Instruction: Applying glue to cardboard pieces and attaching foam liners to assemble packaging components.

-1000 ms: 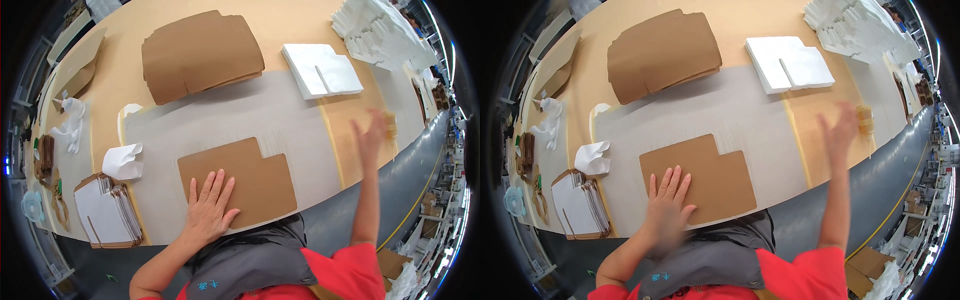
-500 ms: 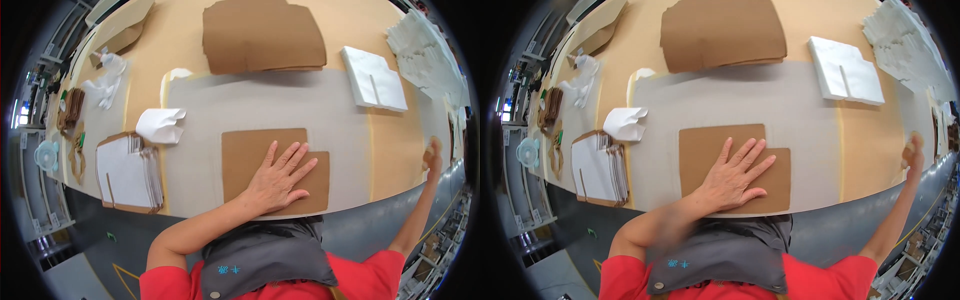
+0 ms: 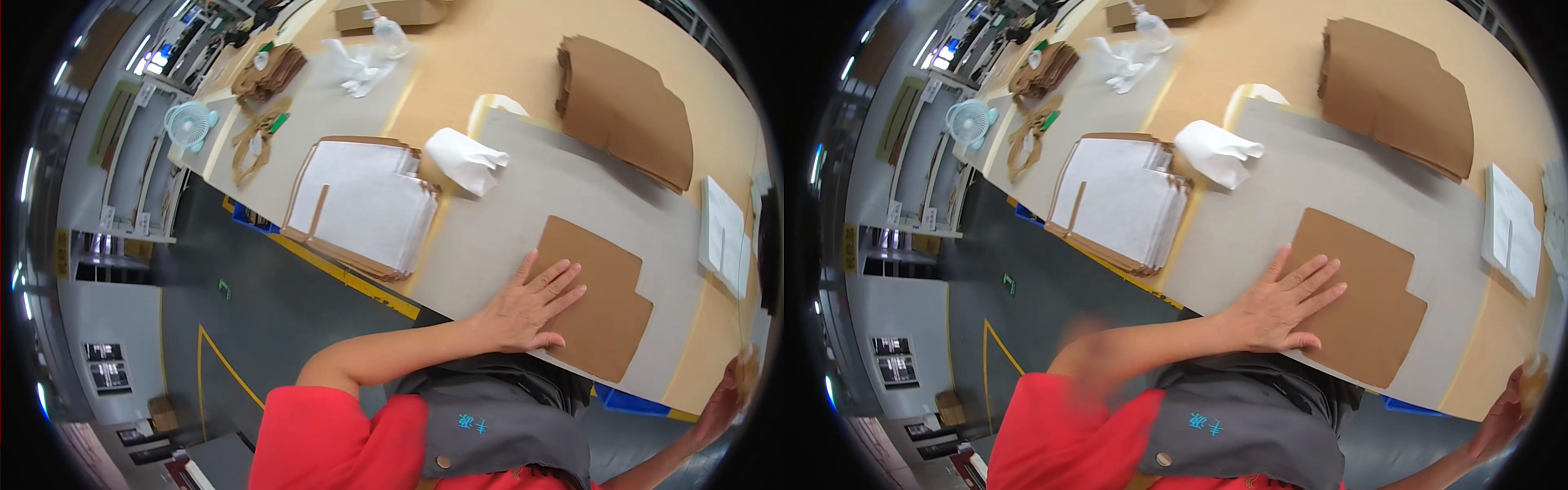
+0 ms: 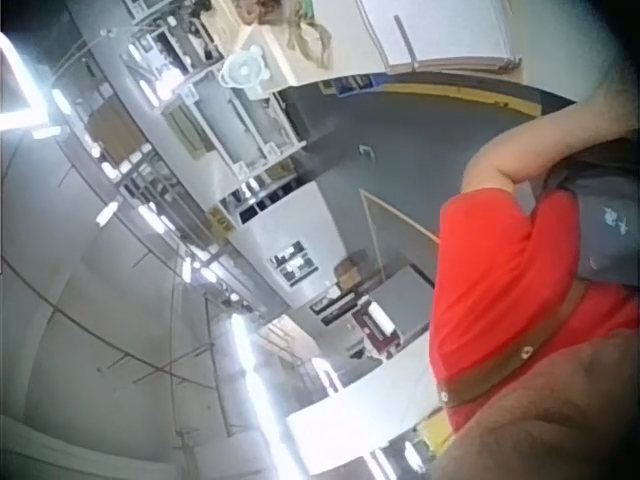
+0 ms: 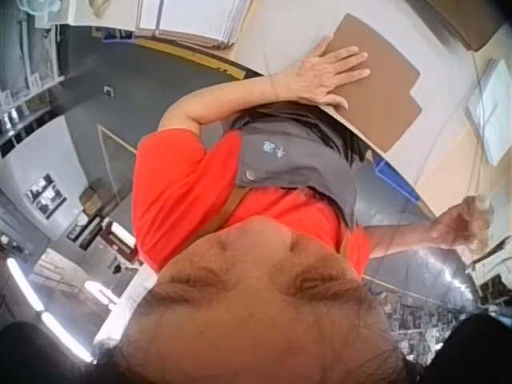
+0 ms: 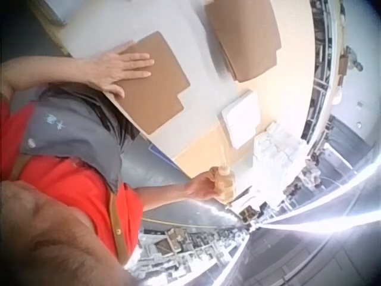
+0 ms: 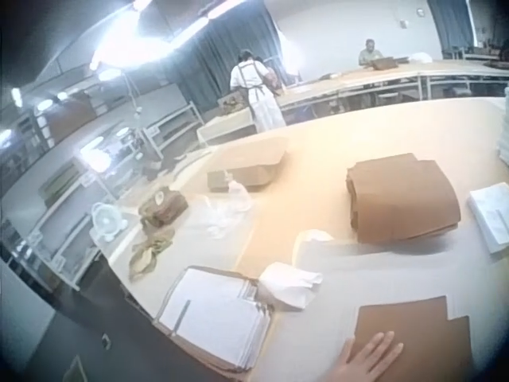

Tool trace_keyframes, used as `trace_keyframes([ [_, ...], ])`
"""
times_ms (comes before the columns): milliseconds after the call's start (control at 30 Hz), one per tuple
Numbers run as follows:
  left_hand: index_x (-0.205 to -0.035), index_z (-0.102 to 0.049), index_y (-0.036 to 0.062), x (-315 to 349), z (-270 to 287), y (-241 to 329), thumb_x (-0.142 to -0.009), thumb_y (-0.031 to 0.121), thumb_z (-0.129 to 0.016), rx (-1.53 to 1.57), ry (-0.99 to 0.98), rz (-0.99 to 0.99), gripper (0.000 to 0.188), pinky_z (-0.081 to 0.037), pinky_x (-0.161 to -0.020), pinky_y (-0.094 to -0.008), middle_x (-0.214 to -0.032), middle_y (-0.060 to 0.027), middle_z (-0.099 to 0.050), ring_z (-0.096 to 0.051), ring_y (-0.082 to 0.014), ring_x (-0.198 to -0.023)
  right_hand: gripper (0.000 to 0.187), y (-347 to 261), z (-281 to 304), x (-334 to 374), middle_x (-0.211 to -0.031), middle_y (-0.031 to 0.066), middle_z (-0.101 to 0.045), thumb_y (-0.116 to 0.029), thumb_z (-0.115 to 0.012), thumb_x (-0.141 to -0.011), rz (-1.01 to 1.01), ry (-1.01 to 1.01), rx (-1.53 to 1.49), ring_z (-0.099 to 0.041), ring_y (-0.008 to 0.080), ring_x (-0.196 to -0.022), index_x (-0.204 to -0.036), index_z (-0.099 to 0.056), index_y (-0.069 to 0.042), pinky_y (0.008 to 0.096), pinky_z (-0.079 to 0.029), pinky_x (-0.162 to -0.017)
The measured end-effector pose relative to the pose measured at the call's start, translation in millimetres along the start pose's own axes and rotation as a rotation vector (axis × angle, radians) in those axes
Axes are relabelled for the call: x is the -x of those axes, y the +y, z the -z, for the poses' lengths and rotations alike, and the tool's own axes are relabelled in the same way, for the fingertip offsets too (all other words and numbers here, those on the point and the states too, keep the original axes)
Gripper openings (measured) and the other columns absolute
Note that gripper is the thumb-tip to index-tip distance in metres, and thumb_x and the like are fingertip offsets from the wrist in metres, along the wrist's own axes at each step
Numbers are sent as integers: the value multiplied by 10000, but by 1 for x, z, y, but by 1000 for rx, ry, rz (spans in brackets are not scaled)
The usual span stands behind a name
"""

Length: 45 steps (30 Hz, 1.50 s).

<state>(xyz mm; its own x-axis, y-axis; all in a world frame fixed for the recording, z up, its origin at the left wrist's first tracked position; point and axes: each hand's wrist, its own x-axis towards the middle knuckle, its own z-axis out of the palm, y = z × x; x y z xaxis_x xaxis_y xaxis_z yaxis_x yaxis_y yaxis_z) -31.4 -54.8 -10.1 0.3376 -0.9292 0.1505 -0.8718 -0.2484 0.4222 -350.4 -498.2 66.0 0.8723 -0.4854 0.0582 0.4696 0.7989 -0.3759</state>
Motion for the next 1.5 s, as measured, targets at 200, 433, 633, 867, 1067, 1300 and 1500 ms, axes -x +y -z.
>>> trace_keyframes([
  [200, -1527, -385, 55, 12, 37, 18, -1034, 386, -486, 427, 144, -35, 602, -140, -1209, -585, -1592, -200, -325, -228, -342, -1519, 867, 90, -23, -13, -1432, 164, -521, -305, -831, -830, 154, 171, 418, -603, 250, -1191, -1500, -359, -21, 284, -585, -894],
  [433, -1306, -600, 24, 6, 173, 89, -1007, -13, -485, 1791, 419, -572, 322, -422, -1019, -366, -1290, -144, -591, -563, -309, -1188, 644, 187, -51, -43, -1432, 141, -527, -326, -680, -971, 170, 209, 481, -597, 234, -1206, -1457, -409, -2, 303, -584, -892],
  [633, -1081, -709, -56, 9, 161, 92, -929, -22, -561, 2019, 180, -528, 215, -517, -834, -357, -1022, -214, -706, -655, -318, -910, 676, 232, -56, -51, -1498, 137, -486, -409, -649, -970, 104, 175, 449, -560, 234, -1285, -1495, -408, -58, 294, -612, -855],
  [867, -1429, -504, 18, 17, 51, 14, -914, 150, -652, 382, 141, -57, 552, -370, -1114, -533, -1445, -185, -504, -471, -356, -1360, 933, 300, -84, -72, -1558, 171, -397, -524, -743, -869, 225, 241, 877, -436, 316, -1416, -1572, -260, -147, 420, -575, -957],
  [1067, -1508, -428, 70, 17, 20, -27, -932, 398, -643, -10, -35, 54, 697, -188, -1201, -590, -1602, -130, -356, -297, -274, -1508, 1079, 326, -89, -81, -1509, 188, -424, -552, -877, -692, 217, 147, 1121, -445, 352, -1395, -1512, -318, -131, 529, -415, -1124],
  [1300, -1425, -531, 72, 9, 29, -32, -906, 382, -688, 66, 93, 118, 625, -280, -1159, -490, -1492, -100, -488, -419, -259, -1407, 1164, 345, -65, -90, -1442, 178, -498, -639, -888, -582, 254, 49, 1335, -543, 334, -1302, -1448, -374, -56, 494, -459, -1088],
  [1500, -1325, -623, 92, 3, 24, -42, -864, 334, -745, -39, 178, 156, 535, -358, -954, -376, -1352, -26, -577, -511, -217, -1186, 1110, 349, -57, -101, -1248, 171, -654, -624, -937, -527, 313, -106, 1498, -643, 329, -1168, -1301, -465, 17, 475, -524, -1017],
])
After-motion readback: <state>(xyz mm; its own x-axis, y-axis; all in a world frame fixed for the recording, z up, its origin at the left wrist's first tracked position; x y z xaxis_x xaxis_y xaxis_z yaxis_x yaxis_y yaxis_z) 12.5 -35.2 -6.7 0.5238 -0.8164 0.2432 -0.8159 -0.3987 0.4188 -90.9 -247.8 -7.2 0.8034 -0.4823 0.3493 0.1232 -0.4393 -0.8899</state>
